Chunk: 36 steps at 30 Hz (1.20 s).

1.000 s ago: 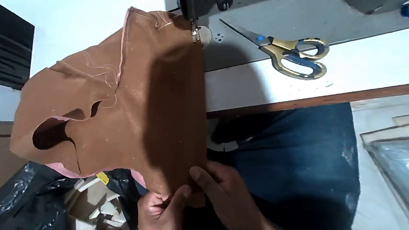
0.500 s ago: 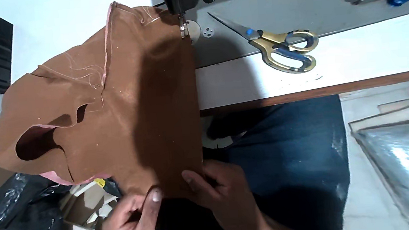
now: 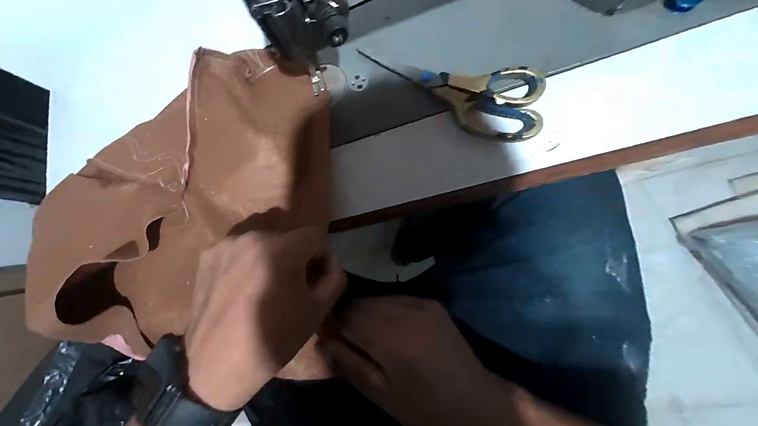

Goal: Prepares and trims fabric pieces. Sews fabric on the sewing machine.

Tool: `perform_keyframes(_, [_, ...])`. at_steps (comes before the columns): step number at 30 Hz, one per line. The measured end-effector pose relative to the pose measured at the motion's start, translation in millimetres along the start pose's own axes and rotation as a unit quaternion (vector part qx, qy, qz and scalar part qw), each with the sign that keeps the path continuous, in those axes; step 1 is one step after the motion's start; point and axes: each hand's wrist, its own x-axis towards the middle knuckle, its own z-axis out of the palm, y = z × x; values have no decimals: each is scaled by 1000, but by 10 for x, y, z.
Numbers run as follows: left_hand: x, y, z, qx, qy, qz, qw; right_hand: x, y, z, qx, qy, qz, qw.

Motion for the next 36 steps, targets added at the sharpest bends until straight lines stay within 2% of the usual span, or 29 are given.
perform_keyframes(2, [-17,-21,-11,7,1,18,1000,105,88,-242,10,6,-34,999])
perform_keyframes(5, [-40,-6,-45,25,8,40,999,422,241,-588,-63,61,-99,991])
perform_keyframes(9, [41,103,-66,22,24,69,997,853,423,-647,-138,62,-172,973])
perform_keyframes(12, [102,110,-39,33,12,91,995,977,488,-599,-167,69,-213,960])
perform_keyframes(19, [170,13,42,51,-43,122,990,922,517,-449,-181,70,-200,960])
perform_keyframes(22, [229,-112,-20,-11,-33,133,990,868,544,-360,-174,76,-190,963])
perform_keyframes(24, [396,-264,-162,-74,15,102,992,833,577,-296,-185,83,-181,963])
perform_keyframes(26, [694,-454,-142,-95,130,81,984,791,584,-232,-180,93,-169,965])
perform_keyframes(27, [847,-570,-47,-86,157,77,981,777,570,-205,-174,99,-163,966])
perform_keyframes(31, [1186,-1055,402,-8,63,57,996,790,521,-128,-155,109,-152,970])
perform_keyframes(36, [1166,-1246,475,4,36,72,997,816,479,-41,-152,88,-142,974])
